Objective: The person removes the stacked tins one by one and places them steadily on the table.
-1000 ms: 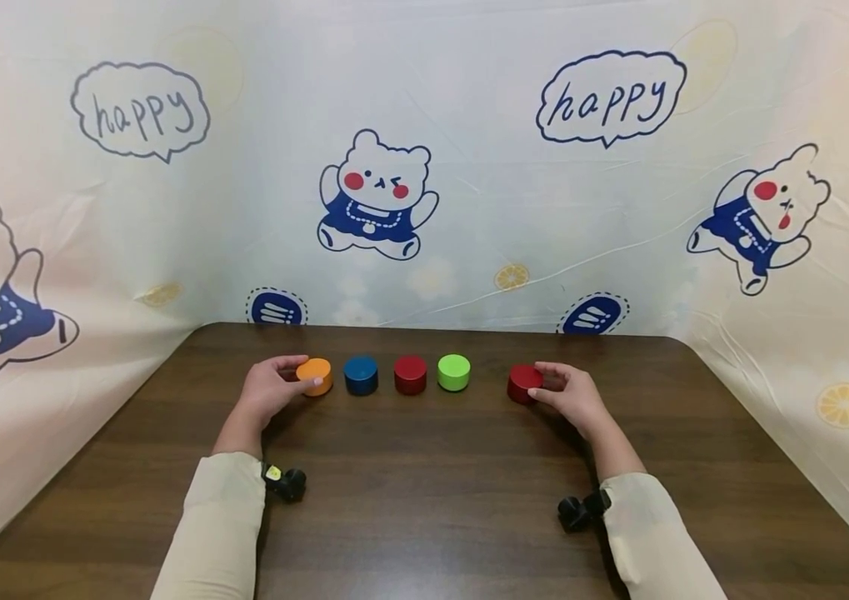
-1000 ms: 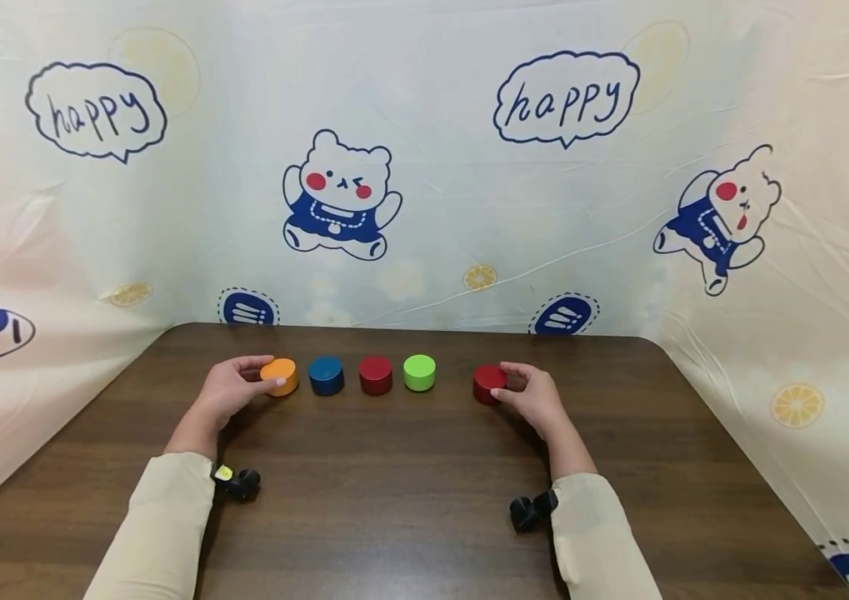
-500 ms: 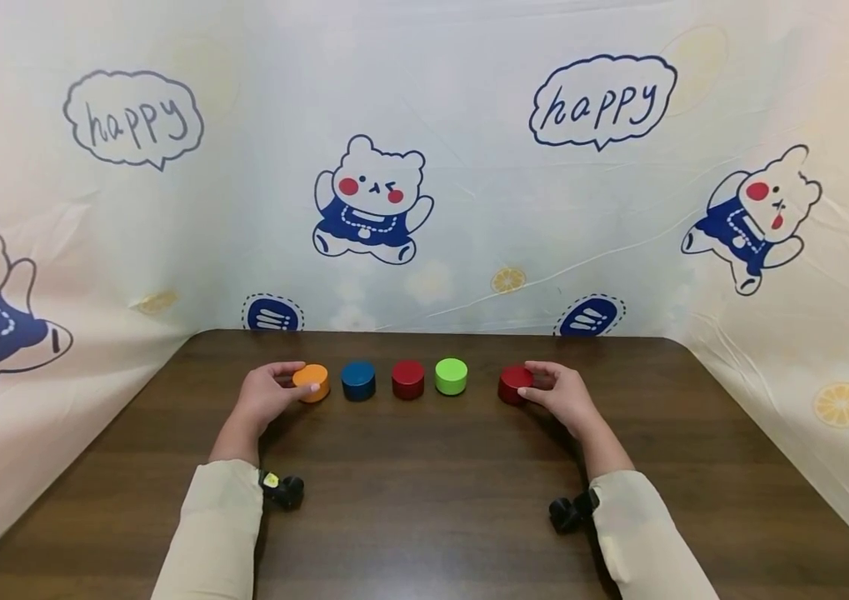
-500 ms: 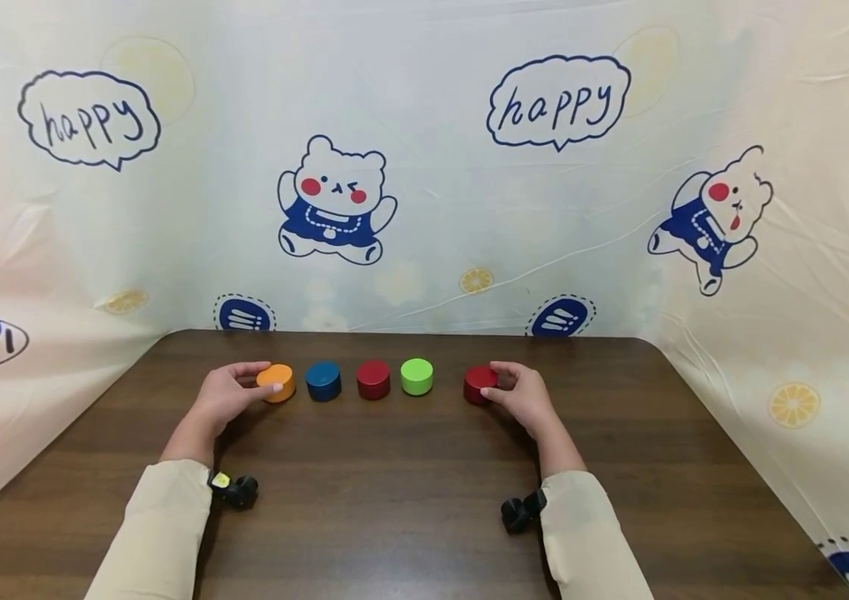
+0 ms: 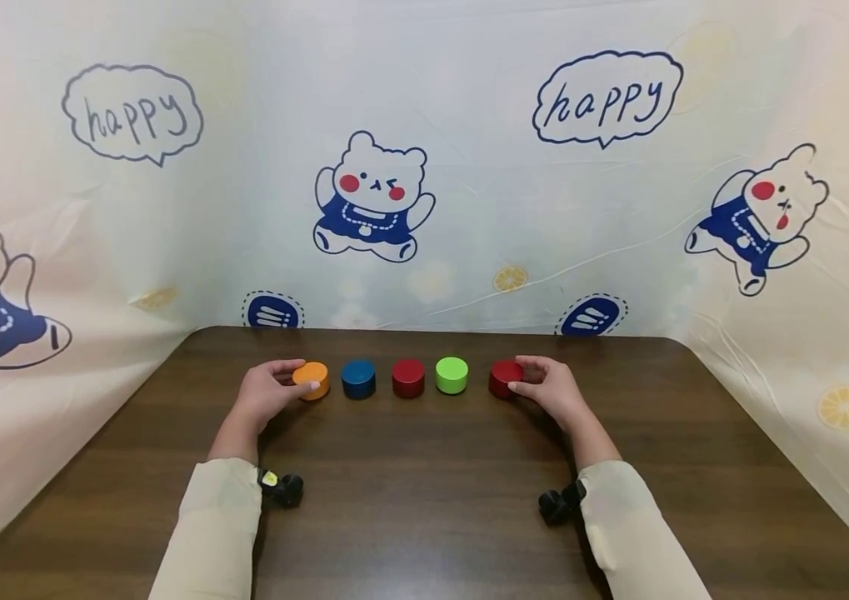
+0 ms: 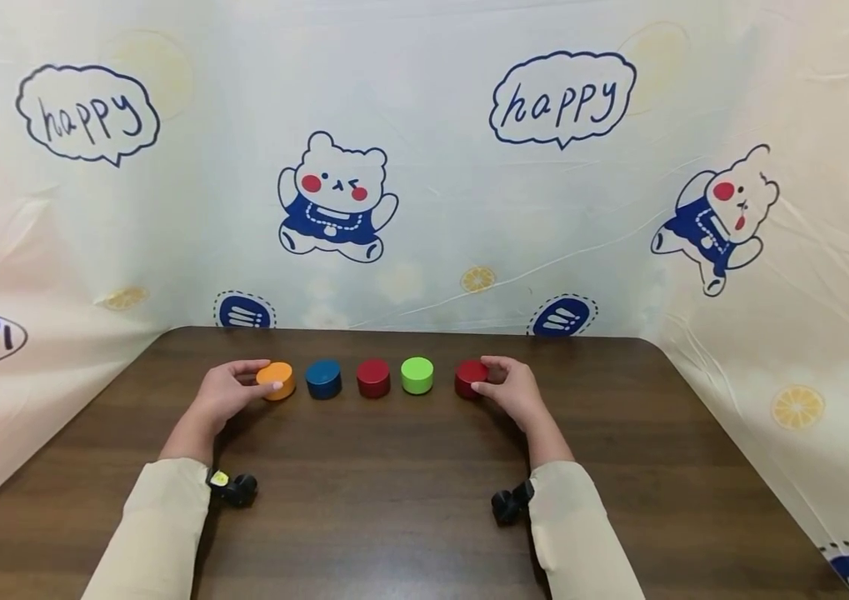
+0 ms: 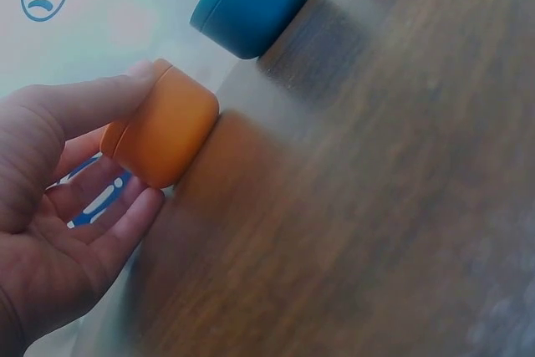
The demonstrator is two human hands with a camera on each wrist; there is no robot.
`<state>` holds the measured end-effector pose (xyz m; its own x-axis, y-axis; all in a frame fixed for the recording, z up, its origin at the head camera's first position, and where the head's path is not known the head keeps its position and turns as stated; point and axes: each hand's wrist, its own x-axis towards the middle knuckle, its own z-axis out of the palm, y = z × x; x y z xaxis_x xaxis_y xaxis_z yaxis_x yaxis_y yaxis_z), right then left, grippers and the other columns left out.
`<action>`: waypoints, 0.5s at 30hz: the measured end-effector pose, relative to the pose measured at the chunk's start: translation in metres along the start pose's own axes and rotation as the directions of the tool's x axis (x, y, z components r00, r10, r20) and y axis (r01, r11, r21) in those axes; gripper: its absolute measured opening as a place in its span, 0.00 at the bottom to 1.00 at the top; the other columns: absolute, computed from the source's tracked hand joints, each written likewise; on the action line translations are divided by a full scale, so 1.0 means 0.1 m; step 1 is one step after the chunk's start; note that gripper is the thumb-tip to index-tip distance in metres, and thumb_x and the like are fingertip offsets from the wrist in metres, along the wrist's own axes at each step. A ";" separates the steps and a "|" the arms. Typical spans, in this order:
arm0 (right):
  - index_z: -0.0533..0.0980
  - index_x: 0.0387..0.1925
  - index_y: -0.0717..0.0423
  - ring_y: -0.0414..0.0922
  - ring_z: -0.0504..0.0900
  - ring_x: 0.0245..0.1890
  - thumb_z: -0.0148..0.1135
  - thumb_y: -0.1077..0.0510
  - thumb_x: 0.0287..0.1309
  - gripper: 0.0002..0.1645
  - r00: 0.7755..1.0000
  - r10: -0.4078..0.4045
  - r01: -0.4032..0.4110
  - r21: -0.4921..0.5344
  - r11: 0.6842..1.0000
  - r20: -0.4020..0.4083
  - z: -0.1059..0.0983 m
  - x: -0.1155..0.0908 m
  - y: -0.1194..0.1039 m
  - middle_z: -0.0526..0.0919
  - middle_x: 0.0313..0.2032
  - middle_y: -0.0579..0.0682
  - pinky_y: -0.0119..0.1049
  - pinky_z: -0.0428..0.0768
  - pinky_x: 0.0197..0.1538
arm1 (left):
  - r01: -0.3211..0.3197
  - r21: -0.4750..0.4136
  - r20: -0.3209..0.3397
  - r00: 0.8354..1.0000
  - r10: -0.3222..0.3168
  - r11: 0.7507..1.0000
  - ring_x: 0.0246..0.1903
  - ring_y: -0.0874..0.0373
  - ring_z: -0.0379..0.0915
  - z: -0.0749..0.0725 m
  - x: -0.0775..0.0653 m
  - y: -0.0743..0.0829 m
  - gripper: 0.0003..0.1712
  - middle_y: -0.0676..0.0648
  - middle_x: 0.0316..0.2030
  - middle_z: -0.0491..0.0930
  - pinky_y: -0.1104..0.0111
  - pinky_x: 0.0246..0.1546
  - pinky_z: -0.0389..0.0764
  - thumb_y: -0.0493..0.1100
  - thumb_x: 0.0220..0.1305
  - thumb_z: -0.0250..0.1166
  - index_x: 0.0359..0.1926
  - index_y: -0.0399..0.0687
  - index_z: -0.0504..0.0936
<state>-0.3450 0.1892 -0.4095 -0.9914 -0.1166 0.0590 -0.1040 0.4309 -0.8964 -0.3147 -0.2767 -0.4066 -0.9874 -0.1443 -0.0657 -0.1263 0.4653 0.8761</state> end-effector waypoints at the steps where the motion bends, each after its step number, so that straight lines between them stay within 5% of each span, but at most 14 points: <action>1: 0.73 0.62 0.58 0.55 0.78 0.55 0.71 0.59 0.55 0.33 1.000 -0.010 0.010 -0.008 1.000 0.004 0.01 0.01 -0.02 0.77 0.59 0.61 0.47 0.77 0.58 | 0.002 -0.001 0.001 1.000 -0.002 1.000 0.59 0.40 0.66 0.00 -0.01 0.00 0.40 0.34 0.63 0.66 0.54 0.62 0.70 0.51 0.57 0.73 0.67 0.42 0.70; 15: 0.74 0.61 0.58 0.55 0.79 0.54 0.71 0.62 0.54 0.31 0.999 -0.034 0.035 -0.027 0.999 0.033 0.15 0.11 -0.13 0.78 0.57 0.60 0.48 0.78 0.56 | 0.008 -0.010 0.008 1.000 -0.008 1.000 0.60 0.39 0.65 -0.01 -0.03 0.02 0.40 0.34 0.64 0.66 0.53 0.63 0.68 0.51 0.57 0.73 0.67 0.42 0.69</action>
<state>-0.3529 0.1691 -0.4034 -0.9842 -0.1607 0.0746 -0.1404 0.4507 -0.8816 -0.3123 -0.2764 -0.4042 -0.9871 -0.1411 -0.0762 -0.1330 0.4551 0.8805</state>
